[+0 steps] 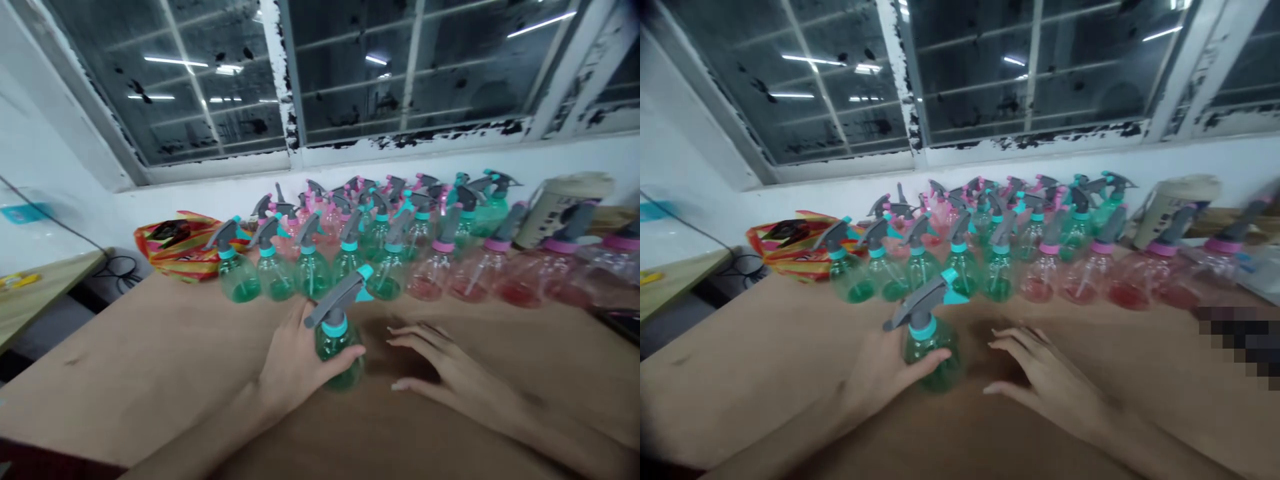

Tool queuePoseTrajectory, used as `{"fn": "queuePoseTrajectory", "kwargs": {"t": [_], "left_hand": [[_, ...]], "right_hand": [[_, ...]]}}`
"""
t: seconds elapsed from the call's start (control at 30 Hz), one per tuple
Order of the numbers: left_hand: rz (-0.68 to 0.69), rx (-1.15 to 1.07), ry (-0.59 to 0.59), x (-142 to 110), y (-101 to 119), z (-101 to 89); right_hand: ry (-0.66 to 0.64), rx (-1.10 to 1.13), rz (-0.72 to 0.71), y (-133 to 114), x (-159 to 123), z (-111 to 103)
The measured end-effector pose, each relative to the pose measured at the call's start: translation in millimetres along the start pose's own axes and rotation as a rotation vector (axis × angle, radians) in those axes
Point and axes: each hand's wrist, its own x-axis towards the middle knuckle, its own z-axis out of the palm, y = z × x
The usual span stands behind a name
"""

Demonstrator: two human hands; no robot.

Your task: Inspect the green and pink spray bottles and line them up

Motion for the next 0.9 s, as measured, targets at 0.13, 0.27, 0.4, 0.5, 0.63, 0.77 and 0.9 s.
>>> {"fn": "queuePoseTrajectory", "kwargs": {"t": [0.13,0.27,0.4,0.5,0.63,0.77,0.9], "left_hand": [[0.066,-0.070,-0.035,21,30,23.3],[0.103,-0.061,-0.043,36,51,32.8],[0.104,-0.082,-0.062,43,62,34.9],[0.071,-0.237,-0.120,45,62,33.2],[0.044,-0.587,-0.200,53,58,29.0],[0.031,-0.773,-0.296,68,57,28.7],[0.011,-0.846,-0.333,78,55,31.8]], "right_hand": [[-0.004,0.048,0.076,6,-13,-13],[-0.013,0.197,0.128,5,-16,-23],[0.027,0.338,0.154,0,-7,-21],[0.057,0.375,0.147,-2,2,-13],[0.072,0.371,0.059,-3,12,-5],[0.071,0.401,-0.031,-4,21,-5],[0.069,0.394,-0.059,-3,28,-9]]}}
